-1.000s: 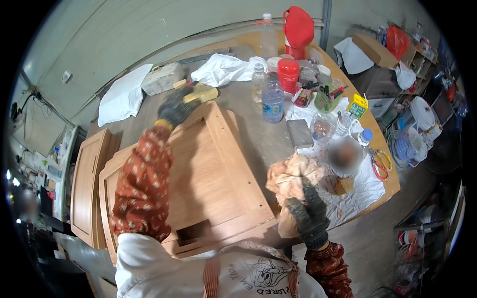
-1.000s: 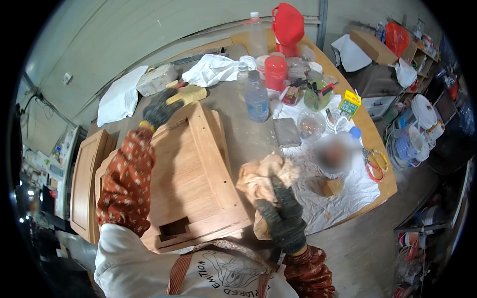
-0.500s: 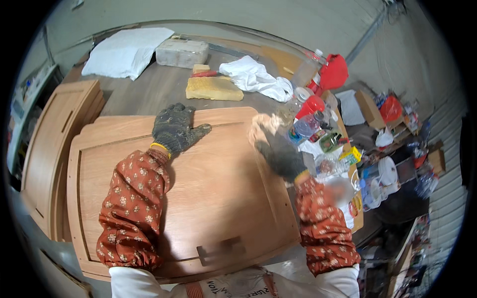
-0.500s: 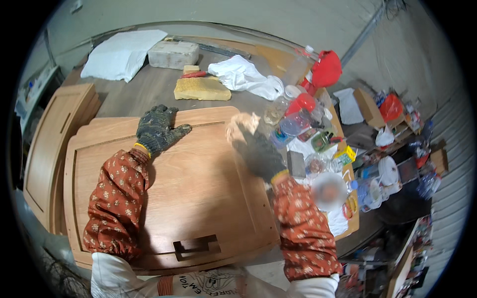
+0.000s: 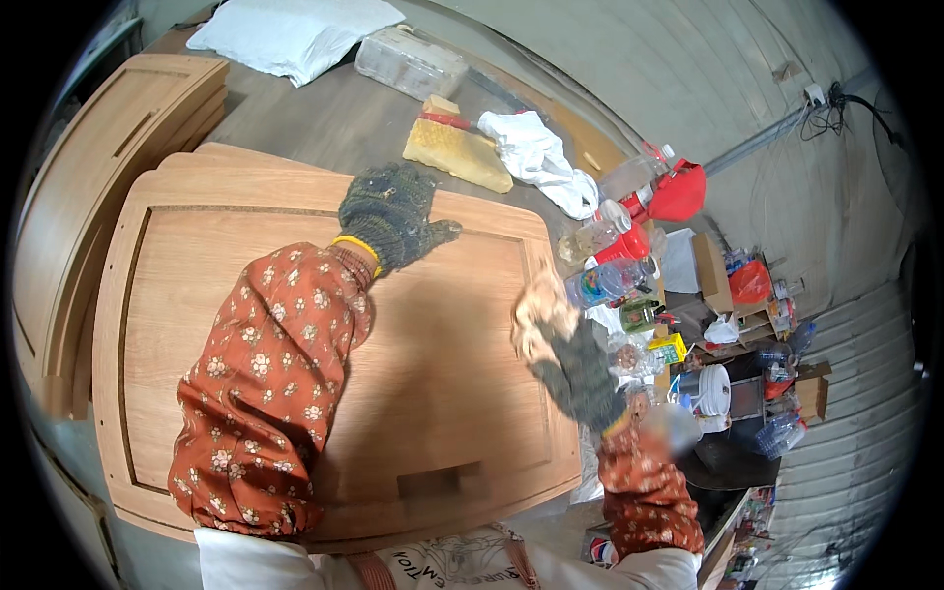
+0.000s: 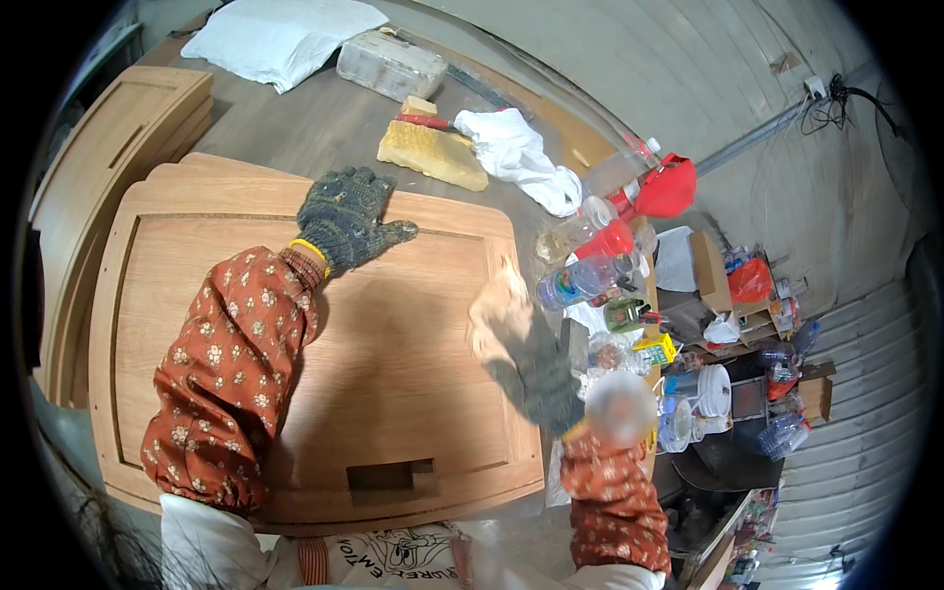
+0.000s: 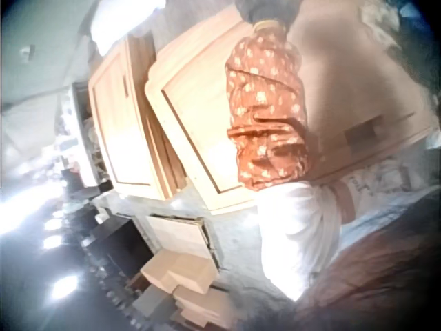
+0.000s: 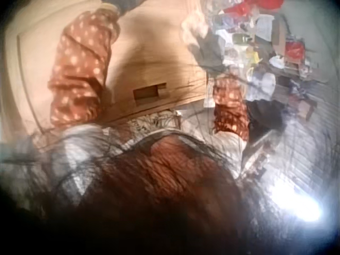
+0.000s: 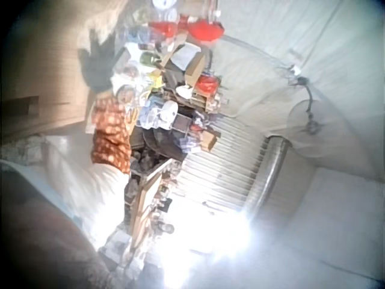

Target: The person wipes wooden cabinet doors with a cloth and a sponge, applying a liquid from a bottle and scrubbing the surface of several stacked doors.

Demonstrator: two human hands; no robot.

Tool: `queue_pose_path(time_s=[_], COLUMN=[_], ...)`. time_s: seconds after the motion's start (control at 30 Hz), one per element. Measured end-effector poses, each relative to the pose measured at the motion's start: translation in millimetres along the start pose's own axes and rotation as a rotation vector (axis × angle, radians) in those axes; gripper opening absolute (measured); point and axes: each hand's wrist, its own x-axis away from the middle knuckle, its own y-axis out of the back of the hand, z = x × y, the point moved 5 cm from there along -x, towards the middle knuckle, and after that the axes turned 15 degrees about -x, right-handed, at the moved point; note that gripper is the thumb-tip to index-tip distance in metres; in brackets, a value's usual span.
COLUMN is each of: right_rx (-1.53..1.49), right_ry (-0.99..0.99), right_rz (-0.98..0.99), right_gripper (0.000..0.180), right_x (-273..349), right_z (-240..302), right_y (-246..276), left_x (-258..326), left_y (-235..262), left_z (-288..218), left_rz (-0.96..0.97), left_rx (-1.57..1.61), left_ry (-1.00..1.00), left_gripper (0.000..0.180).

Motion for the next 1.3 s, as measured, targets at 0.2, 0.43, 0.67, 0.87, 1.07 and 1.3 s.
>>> queue_pose_path(time_s=[0.2, 0.43, 0.67, 0.87, 1.07, 1.3], right_rx=[0.126, 0.163, 0.278, 0.58, 0.283, 0.079], right_ry=[-0.093, 0.113, 0.505, 0.211, -0.233, 0.162], right_rz=[-0.078, -0.066, -0.013, 0.203, 0.152, 0.148], right_gripper=[0.055, 0.045, 0.025, 0.045, 0.047, 0.048], right_x=[-8, -127, -192, -167, -177, -265], right_z=[-17, -13, 48, -40, -88, 107], right_y=[1, 3, -49, -10, -5, -70], left_x=[-5, -3, -10, 54, 221, 257], left_y=[-5, 8, 2, 16, 115, 91], left_z=[-4, -3, 9, 96, 230, 247], left_rz=[0.013, -0.037, -0.029, -0.121, 0.3, 0.25], left_rx=[0.066, 0.208, 0.35, 0.021, -0.279, 0.279], left_ry=[0.035, 0.119, 0.227, 0.092, 0.587, 0.664], left_gripper=[0.057, 0.049, 0.046, 0.058, 0.093, 0.099])
